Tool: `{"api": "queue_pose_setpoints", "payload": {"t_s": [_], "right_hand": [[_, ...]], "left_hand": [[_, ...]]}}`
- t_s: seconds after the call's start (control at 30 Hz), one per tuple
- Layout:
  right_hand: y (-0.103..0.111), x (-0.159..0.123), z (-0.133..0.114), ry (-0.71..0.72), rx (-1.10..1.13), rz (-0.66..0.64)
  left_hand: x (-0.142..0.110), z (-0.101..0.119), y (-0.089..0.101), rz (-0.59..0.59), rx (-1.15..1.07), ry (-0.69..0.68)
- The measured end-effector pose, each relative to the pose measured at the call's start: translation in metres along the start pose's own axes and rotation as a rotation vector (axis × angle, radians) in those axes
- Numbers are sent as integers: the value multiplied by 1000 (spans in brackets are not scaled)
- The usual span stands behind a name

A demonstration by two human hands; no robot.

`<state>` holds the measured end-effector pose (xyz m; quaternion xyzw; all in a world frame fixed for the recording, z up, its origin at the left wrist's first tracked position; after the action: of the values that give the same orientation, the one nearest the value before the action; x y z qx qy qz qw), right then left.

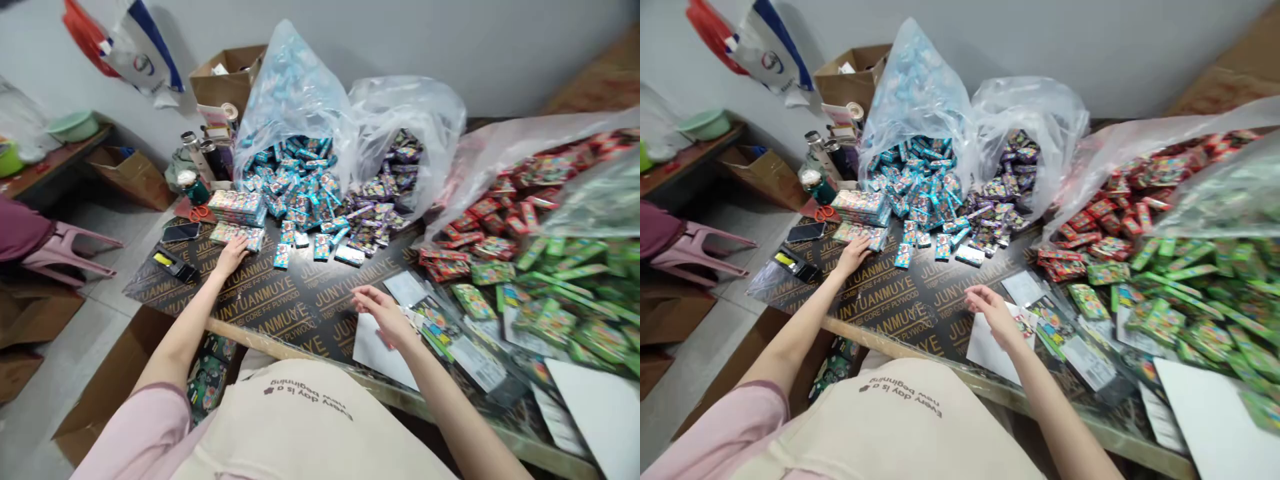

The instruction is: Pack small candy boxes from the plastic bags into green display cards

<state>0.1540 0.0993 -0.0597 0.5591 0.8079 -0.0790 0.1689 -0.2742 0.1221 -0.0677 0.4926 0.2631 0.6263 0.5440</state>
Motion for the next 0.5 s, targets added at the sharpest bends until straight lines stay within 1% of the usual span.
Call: {"api": "queue_pose_setpoints", "payload": {"t_s": [0.07, 0.13, 0.2, 0.27, 0.3, 0.37, 0.4, 0.43, 0.5], "right_hand": [[5, -1, 2, 56, -86, 32], [15, 1, 3, 136, -245, 82], [34, 5, 2, 210, -512, 193], [62, 6, -2, 223, -841, 364], [78, 6, -3, 187, -1000, 447], [112, 3, -2, 28, -1252, 562], [128, 1, 1, -80, -1335, 578], [143, -2, 5, -190, -1393, 563], [167, -8, 16, -383, -1459, 475]], "left_hand": [[-6, -6, -9, -9, -12, 18], [-8, -9, -15, 0, -12, 40], [-6, -6, -21, -25, -14, 13], [-3, 3, -23, -2, -6, -2], [-2, 11, -21, 36, -8, 3], [-1, 30, -15, 141, -38, 31], [-2, 41, -12, 187, -66, 39], [-2, 54, -10, 217, -97, 36], [-3, 78, -9, 232, -154, 1]]}}
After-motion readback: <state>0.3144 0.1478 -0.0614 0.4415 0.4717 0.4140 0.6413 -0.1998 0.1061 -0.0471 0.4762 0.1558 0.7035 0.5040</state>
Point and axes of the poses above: each hand's wrist, its own x-axis towards the middle knuckle, its own y-axis out of the back of the hand, z = x × y, the point moved 5 cm from there along x, towards the middle knuckle, and after that the axes turned 7 degrees about -x, right-handed, at the moved point
